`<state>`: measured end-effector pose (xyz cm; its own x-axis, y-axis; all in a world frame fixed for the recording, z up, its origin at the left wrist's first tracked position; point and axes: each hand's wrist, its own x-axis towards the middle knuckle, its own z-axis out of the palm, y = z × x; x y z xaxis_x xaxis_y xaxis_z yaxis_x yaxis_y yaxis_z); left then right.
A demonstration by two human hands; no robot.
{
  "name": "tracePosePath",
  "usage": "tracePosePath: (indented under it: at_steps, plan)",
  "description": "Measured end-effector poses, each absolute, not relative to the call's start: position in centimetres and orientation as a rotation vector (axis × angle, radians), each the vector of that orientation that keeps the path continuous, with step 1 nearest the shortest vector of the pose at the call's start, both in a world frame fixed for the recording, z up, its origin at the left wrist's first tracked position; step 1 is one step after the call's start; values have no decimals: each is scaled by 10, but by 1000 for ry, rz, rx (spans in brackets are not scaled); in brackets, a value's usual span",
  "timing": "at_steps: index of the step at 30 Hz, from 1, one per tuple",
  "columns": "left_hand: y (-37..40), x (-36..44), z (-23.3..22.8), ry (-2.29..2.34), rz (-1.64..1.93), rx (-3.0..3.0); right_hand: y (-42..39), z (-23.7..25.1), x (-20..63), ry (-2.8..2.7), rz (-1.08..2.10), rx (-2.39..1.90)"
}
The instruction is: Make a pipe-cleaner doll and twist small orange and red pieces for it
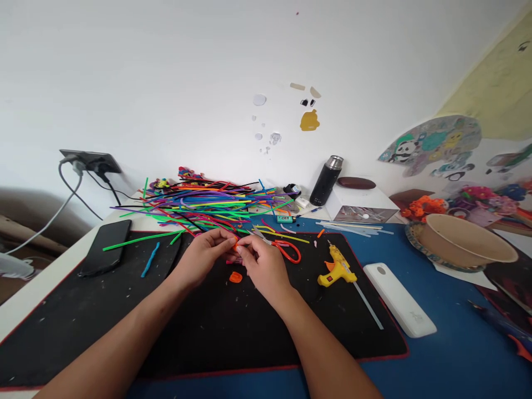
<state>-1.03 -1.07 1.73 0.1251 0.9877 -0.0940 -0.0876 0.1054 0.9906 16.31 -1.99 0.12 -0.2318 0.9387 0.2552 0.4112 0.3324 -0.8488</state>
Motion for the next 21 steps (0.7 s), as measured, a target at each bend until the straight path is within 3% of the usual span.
tracePosePath:
  at_steps: [9,21]
  plan:
    - [-10,-11,14,1067,1110,1022,-22,3,163,-1860,740,-1228]
    - [-4,-35,23,1088,859,1247,-22,4,164,-1946,745,-1180]
